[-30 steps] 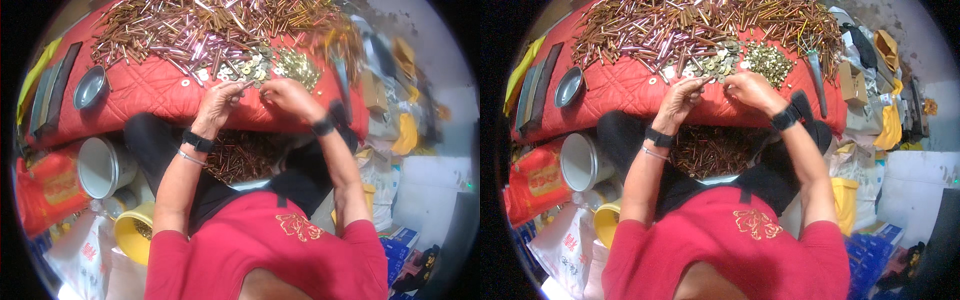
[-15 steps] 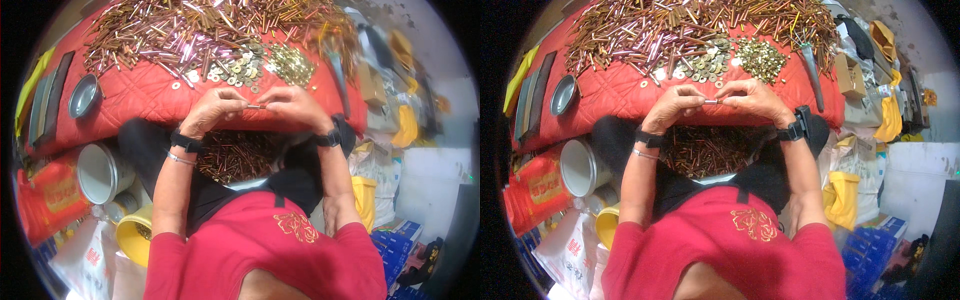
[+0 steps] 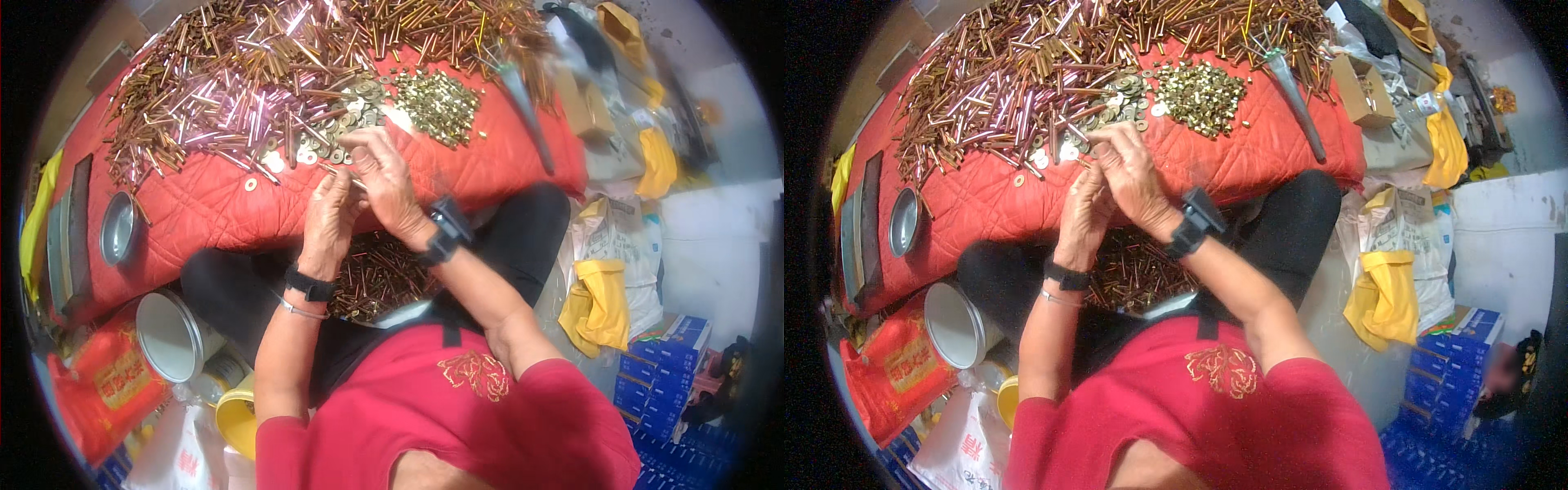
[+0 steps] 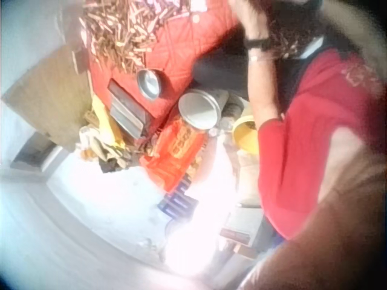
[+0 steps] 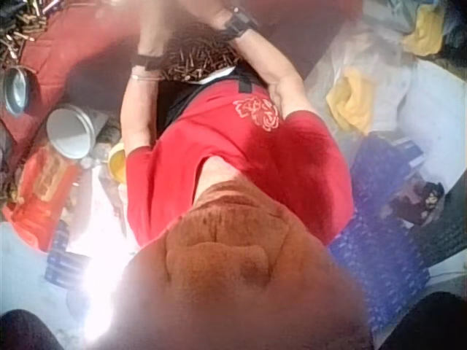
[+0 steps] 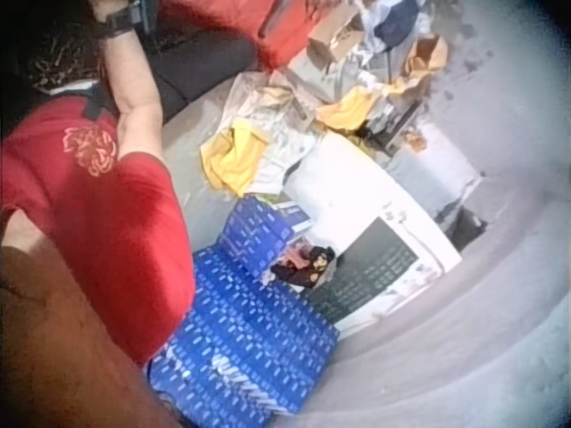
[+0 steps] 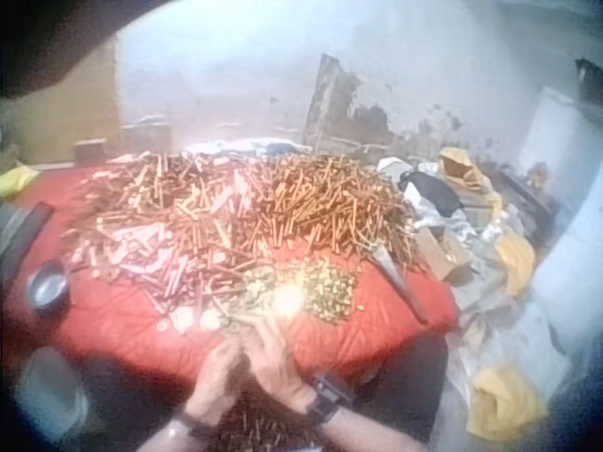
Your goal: Assembling small metal pins and washers on a work surface.
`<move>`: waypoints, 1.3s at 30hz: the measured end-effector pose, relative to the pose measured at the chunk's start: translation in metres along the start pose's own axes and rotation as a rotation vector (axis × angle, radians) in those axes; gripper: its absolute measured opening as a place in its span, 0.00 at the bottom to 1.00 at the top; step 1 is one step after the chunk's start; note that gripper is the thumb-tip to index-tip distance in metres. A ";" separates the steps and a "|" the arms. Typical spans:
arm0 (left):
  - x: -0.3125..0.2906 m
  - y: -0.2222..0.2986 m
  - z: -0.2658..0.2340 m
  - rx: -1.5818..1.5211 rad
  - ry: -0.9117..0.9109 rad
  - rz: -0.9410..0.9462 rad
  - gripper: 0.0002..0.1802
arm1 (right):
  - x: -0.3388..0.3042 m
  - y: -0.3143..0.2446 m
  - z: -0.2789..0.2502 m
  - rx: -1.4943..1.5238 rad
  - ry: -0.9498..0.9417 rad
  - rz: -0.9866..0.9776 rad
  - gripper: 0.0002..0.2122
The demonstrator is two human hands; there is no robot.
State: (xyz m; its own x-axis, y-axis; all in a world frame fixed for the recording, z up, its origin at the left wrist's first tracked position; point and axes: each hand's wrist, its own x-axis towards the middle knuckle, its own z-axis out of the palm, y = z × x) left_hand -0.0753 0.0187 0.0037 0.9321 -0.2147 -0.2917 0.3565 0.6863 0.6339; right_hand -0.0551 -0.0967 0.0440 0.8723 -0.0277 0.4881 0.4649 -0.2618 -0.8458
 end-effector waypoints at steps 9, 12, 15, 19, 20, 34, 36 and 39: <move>0.007 0.028 -0.017 -0.299 -0.073 -0.063 0.18 | 0.041 0.060 -0.090 -0.926 -0.177 -0.138 0.07; 0.004 0.025 -0.010 -0.113 -0.003 -0.011 0.16 | 0.041 0.066 -0.083 -0.991 -0.183 -0.259 0.08; -0.001 0.027 -0.007 0.083 0.031 0.002 0.14 | 0.043 0.062 -0.081 -1.066 -0.217 -0.268 0.09; -0.008 0.027 0.004 0.250 0.043 -0.014 0.13 | 0.033 0.028 -0.073 -0.645 -0.252 -0.109 0.08; -0.010 0.029 0.003 0.276 0.031 -0.012 0.12 | 0.029 0.008 -0.066 -0.484 -0.233 -0.105 0.07; -0.018 0.032 0.011 0.382 -0.097 0.022 0.09 | 0.019 -0.008 -0.054 0.167 -0.329 0.093 0.06; -0.015 0.029 0.010 0.322 -0.111 0.012 0.10 | 0.022 -0.010 -0.055 0.208 -0.310 0.110 0.06; -0.015 0.031 0.010 0.285 -0.087 0.027 0.10 | 0.025 -0.016 -0.058 0.116 -0.348 0.060 0.06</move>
State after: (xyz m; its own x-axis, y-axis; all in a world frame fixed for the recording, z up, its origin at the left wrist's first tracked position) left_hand -0.0773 0.0357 0.0348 0.9391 -0.2660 -0.2173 0.3236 0.4726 0.8197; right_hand -0.0490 -0.1489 0.0822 0.8887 0.2952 0.3509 0.4076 -0.1580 -0.8994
